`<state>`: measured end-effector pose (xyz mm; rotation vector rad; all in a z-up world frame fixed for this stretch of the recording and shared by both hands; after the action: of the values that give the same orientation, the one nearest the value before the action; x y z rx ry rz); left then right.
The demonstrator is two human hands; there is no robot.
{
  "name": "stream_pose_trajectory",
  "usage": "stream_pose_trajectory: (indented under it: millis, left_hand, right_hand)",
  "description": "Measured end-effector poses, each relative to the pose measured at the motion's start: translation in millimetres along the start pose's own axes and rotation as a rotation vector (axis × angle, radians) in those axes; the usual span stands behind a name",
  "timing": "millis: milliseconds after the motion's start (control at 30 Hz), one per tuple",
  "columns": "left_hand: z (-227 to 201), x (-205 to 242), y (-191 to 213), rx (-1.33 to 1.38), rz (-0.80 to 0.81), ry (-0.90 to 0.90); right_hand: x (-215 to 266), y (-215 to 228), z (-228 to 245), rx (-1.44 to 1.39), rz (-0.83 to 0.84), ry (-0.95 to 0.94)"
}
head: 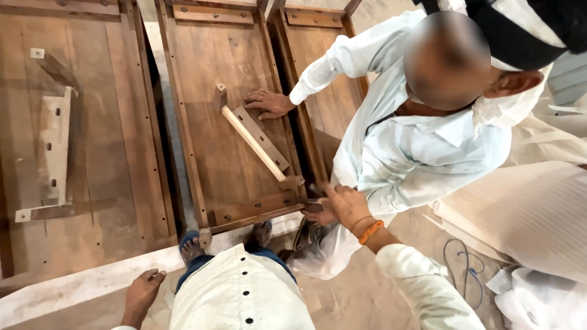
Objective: The person marks and prepares wooden furniture frames for assembly using a scribe and other tools in a workshop.
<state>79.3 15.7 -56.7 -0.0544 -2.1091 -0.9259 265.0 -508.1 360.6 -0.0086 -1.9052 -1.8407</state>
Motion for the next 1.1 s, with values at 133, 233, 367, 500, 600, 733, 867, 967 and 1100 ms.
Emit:
stream_pose_trajectory:
  millis: [133, 233, 367, 500, 600, 733, 867, 967, 1100]
  left_hand:
    - [-2.9, 9.6, -3.6, 0.051, 0.014, 0.035]
    - [0.6, 1.1, -11.7, 0.02, 0.027, 0.044]
    - [9.2, -8.0, -17.4, -0.008, 0.02, 0.014]
    - [2.1, 2.9, -2.4, 0.032, 0.015, 0.008]
    - [-2.0, 8.8, 4.8, 0.051, 0.023, 0.019]
    - [-8.7, 19.9, 12.8, 0.034, 0.022, 0.052]
    - [-4.5, 18.3, 4.5, 0.043, -0.001, 0.029]
    - [4.2, 12.5, -11.9, 0.02, -0.018, 0.004]
    - [-2.0, 21.4, -16.8, 0.088, 0.021, 0.057]
  right_hand:
    - [7.6, -10.0, -23.3, -0.304, -0.291, -0.135]
    - [11.0, -35.2, -23.1, -0.246, -0.348, 0.11]
    - [9.3, -4.8, -2.1, -0.106, 0.073, 0.08]
    - [18.5, 58.7, 48.4, 0.303, -0.307, 0.533]
    - [12.2, 45.1, 50.9, 0.429, -0.244, 0.609]
    - [-6.0, 5.9, 14.2, 0.254, -0.068, 0.422]
    - [-4.6, -20.6, -19.6, 0.082, -0.116, 0.12]
    - [10.3, -36.0, -51.3, -0.292, -0.215, -0.145]
    - [18.7, -16.6, -24.0, -0.242, -0.254, -0.034]
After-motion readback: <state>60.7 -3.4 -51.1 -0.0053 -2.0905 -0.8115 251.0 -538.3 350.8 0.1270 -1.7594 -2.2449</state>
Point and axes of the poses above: each hand's wrist, its own x-axis away from the middle knuckle, its own y-axis out of the back of the hand, z = x × y, the point moved 10 cm from there along -x, towards the middle knuckle, and after that the axes turned 11 degrees about y, right-handed, at the moved point
